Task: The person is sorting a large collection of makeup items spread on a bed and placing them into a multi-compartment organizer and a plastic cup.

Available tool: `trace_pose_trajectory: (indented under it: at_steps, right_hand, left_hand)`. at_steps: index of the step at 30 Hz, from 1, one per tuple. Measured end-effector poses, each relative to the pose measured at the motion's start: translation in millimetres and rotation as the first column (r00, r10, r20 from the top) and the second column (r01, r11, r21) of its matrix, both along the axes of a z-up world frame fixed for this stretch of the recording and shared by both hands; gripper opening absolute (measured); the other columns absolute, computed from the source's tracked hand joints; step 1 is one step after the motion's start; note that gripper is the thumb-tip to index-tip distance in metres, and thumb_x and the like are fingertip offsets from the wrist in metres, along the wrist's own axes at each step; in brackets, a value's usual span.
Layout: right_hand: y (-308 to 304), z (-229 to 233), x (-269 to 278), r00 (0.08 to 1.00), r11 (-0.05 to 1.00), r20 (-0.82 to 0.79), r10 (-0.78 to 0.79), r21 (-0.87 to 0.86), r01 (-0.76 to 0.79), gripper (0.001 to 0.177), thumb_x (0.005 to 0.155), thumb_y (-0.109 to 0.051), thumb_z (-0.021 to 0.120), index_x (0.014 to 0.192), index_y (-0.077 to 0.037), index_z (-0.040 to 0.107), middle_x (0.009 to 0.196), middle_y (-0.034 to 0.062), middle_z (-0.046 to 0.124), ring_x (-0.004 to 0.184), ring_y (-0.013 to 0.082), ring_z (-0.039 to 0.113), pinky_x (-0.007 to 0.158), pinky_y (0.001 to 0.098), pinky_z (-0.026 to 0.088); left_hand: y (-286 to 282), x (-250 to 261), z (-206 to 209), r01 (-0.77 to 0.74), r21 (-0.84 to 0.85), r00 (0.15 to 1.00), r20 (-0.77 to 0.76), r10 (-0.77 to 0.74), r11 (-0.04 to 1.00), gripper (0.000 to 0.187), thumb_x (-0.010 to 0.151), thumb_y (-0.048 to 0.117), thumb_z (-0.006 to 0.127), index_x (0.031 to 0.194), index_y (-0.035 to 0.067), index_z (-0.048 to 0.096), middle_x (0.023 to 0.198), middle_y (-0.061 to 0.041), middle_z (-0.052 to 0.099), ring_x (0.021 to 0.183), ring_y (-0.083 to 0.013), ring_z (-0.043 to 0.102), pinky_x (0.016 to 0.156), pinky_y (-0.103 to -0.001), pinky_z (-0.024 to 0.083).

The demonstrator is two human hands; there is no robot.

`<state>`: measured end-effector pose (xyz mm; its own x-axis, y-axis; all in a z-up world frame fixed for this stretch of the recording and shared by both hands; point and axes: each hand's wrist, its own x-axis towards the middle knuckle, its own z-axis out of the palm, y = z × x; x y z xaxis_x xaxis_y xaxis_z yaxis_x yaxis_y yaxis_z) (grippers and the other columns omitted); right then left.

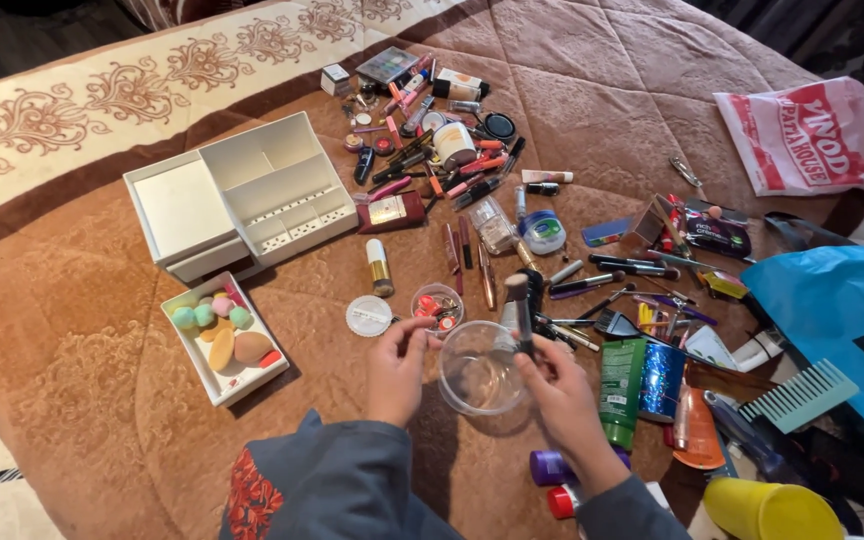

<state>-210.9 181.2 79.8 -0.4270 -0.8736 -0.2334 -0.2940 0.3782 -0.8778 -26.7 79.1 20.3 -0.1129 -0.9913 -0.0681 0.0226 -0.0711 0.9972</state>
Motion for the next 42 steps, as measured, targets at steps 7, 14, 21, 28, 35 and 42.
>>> trace_pose_trajectory:
  at_steps: [7,14,21,28,35,42]
  right_hand:
    - [-47,-30,9,0.937,0.942,-0.275,0.215,0.312,-0.124,0.034,0.081,-0.037,0.081,0.107,-0.015,0.079,0.087,0.0104,0.083,0.097,0.0321,0.078,0.081,0.0438,0.06]
    - [-83,-105,4,0.744,0.851,-0.442,0.5,0.409,-0.329,0.021,0.082,-0.023,0.071,0.099,-0.011,0.068,0.093,0.0134,0.076,0.094,0.0382,0.071,0.081,0.0481,0.053]
    - [-71,-63,8,0.771,0.862,-0.417,0.48,0.388,-0.327,0.019,0.085,-0.022,0.069,0.102,-0.015,0.073,0.097,0.011,0.077,0.094,0.0344,0.071,0.078,0.045,0.053]
    - [-77,-11,-70,0.92,0.967,-0.391,0.026,0.245,0.077,0.024,0.108,-0.03,0.056,0.097,-0.014,0.069,0.075,0.0003,0.067,0.06,0.0085,0.057,0.055,0.0192,0.046]
    - [-117,-152,-198,0.701,0.991,-0.7,0.135,0.111,-0.08,0.049,0.092,-0.003,0.048,0.139,-0.011,0.057,0.139,0.018,0.054,0.111,0.0494,0.058,0.096,0.0566,0.046]
    - [-125,-164,-199,0.533,0.934,-0.767,0.357,0.287,-0.212,0.043,0.081,0.016,0.049,0.119,-0.003,0.056,0.123,0.0238,0.052,0.094,0.0538,0.057,0.084,0.0589,0.046]
  left_hand:
    - [3,-8,-102,0.168,0.103,0.951,0.245,-0.189,0.98,0.055,0.093,0.041,0.074,0.142,0.018,0.061,0.075,-0.002,0.062,0.07,-0.0161,0.064,0.069,-0.03,0.056]
    - [6,-12,-112,0.249,0.064,0.952,0.168,-0.256,0.966,0.048,0.094,0.025,0.066,0.141,0.014,0.064,0.073,0.002,0.052,0.068,-0.0102,0.052,0.072,-0.028,0.048]
    - [8,-8,-96,0.26,0.115,0.947,0.161,-0.277,0.959,0.045,0.095,0.018,0.062,0.14,0.016,0.066,0.069,0.002,0.048,0.062,-0.0097,0.046,0.064,-0.027,0.043]
    - [10,-7,-75,0.261,0.185,0.945,0.152,-0.29,0.948,0.044,0.096,0.018,0.064,0.14,0.016,0.066,0.067,0.004,0.046,0.062,-0.0095,0.046,0.063,-0.027,0.043]
    - [11,-5,-86,0.237,0.181,0.955,0.137,-0.263,0.954,0.048,0.095,0.018,0.067,0.142,0.012,0.063,0.064,0.005,0.045,0.061,-0.009,0.046,0.065,-0.027,0.045]
    - [14,-7,-49,0.236,0.278,0.943,0.167,-0.289,0.931,0.045,0.097,0.017,0.066,0.141,0.013,0.063,0.066,0.005,0.046,0.061,-0.0094,0.047,0.064,-0.027,0.047]
